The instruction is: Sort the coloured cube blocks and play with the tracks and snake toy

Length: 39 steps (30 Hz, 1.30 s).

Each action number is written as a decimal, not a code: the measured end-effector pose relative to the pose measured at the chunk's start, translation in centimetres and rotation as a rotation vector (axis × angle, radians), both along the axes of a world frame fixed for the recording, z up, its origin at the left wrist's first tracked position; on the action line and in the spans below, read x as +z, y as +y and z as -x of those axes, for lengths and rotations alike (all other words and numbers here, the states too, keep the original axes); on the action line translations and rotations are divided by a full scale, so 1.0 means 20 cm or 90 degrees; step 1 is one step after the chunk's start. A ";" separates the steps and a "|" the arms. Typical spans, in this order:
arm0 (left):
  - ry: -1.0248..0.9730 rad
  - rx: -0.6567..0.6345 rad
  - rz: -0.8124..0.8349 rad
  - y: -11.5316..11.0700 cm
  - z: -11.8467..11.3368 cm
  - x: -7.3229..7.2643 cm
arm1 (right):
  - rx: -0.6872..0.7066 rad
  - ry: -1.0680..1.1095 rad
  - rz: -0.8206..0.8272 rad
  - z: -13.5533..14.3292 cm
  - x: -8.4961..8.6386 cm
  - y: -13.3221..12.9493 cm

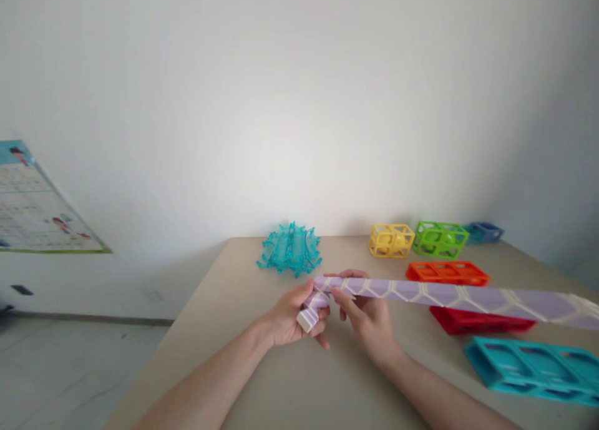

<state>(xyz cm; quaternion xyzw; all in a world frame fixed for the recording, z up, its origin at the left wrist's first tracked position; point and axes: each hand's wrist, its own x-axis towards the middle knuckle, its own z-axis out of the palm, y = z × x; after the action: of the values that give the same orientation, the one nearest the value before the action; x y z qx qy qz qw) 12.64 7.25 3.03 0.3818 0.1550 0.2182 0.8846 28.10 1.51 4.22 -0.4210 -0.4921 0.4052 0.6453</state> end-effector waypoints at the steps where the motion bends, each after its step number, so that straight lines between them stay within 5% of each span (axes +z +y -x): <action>1: -0.001 -0.010 0.001 0.00 0.00 0.00 | 0.005 0.021 0.006 0.00 0.01 0.00; 8: -0.004 -0.070 -0.011 -0.01 0.00 0.01 | 0.032 0.062 -0.012 0.01 0.03 0.01; 16: -0.074 -0.028 -0.050 -0.03 0.00 0.01 | -0.009 0.044 -0.035 0.03 0.00 -0.03; 25: -0.085 -0.169 0.021 0.01 0.04 0.00 | 0.061 0.034 -0.045 0.03 0.03 -0.02; 32: -0.066 -0.180 0.053 0.00 0.05 0.06 | 0.070 0.025 -0.056 0.02 0.04 0.00; 39: -0.068 -0.316 0.135 0.03 0.07 0.01 | 0.149 0.070 -0.071 -0.01 0.01 -0.01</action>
<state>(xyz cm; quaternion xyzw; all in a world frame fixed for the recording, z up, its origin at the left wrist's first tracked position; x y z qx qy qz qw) 11.22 7.77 3.25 0.3013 0.0321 -0.0028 0.9530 28.31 1.40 4.38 -0.3011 -0.5238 0.4721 0.6419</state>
